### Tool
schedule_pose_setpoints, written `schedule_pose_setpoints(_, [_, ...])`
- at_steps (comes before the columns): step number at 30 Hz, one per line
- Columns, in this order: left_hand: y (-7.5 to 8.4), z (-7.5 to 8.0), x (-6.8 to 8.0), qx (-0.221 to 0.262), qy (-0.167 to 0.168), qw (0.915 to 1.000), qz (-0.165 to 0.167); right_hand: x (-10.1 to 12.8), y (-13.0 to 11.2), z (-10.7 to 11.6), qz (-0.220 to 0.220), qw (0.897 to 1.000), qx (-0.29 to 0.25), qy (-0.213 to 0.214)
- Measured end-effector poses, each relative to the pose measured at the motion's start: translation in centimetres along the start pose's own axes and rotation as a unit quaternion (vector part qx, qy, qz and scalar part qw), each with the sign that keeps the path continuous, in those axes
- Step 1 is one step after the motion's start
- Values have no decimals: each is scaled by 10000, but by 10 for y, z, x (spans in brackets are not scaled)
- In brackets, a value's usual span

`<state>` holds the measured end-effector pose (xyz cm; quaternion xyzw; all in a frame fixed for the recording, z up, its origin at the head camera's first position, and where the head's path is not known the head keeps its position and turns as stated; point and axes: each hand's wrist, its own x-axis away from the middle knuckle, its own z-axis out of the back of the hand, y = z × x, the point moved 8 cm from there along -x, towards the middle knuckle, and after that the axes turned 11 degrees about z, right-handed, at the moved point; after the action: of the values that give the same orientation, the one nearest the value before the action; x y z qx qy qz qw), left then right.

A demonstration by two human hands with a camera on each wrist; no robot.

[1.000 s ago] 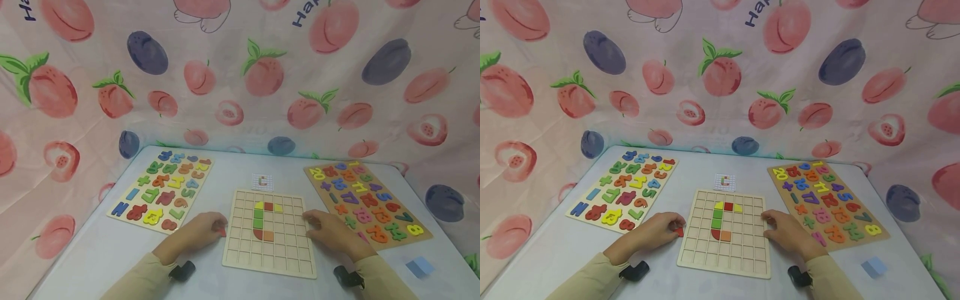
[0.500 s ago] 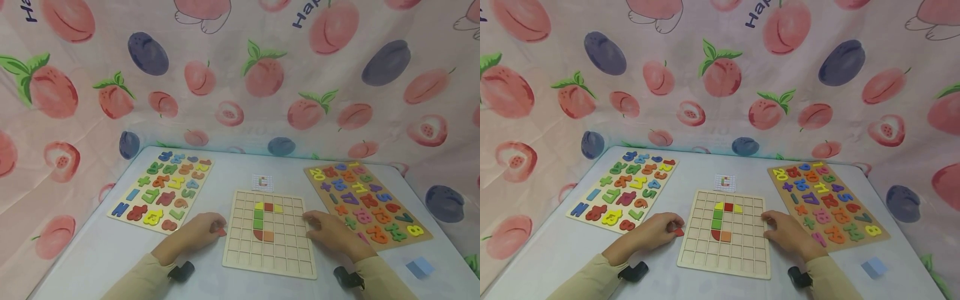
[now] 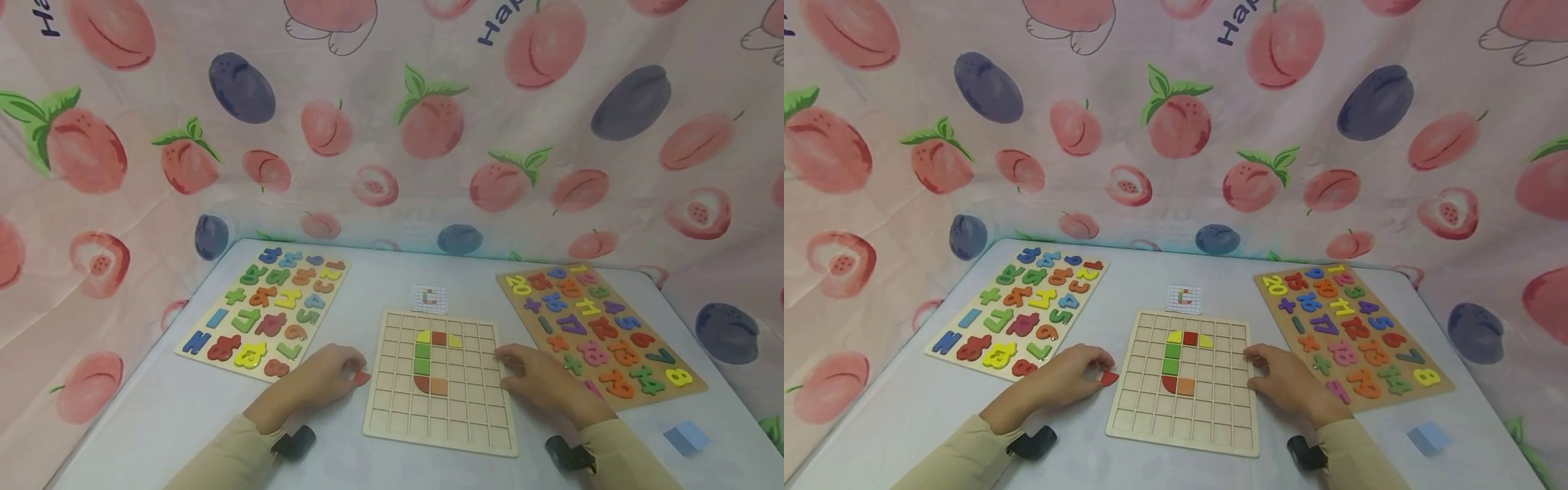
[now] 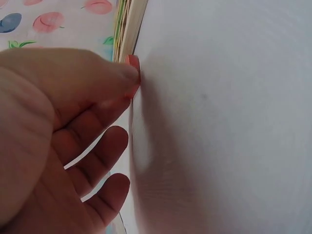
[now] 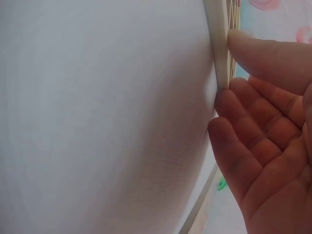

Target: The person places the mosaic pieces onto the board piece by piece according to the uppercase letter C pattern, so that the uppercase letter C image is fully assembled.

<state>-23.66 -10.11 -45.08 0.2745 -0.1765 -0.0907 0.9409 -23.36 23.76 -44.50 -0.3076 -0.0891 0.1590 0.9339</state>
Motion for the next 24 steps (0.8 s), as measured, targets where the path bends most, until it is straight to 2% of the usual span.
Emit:
schedule_pose_setpoints(6, [-1,1,1,140,-65,9999,44,0,0,0,1,10000,41,-7])
schedule_pose_setpoints(20, [3,3,1,140,-44,9998,138,0,-1,0,18,10000,34,-39])
schedule_pose_setpoints(24, [8,-1,-1,188,-77,9998,-46,0,0,-1,11,10000,65,-50])
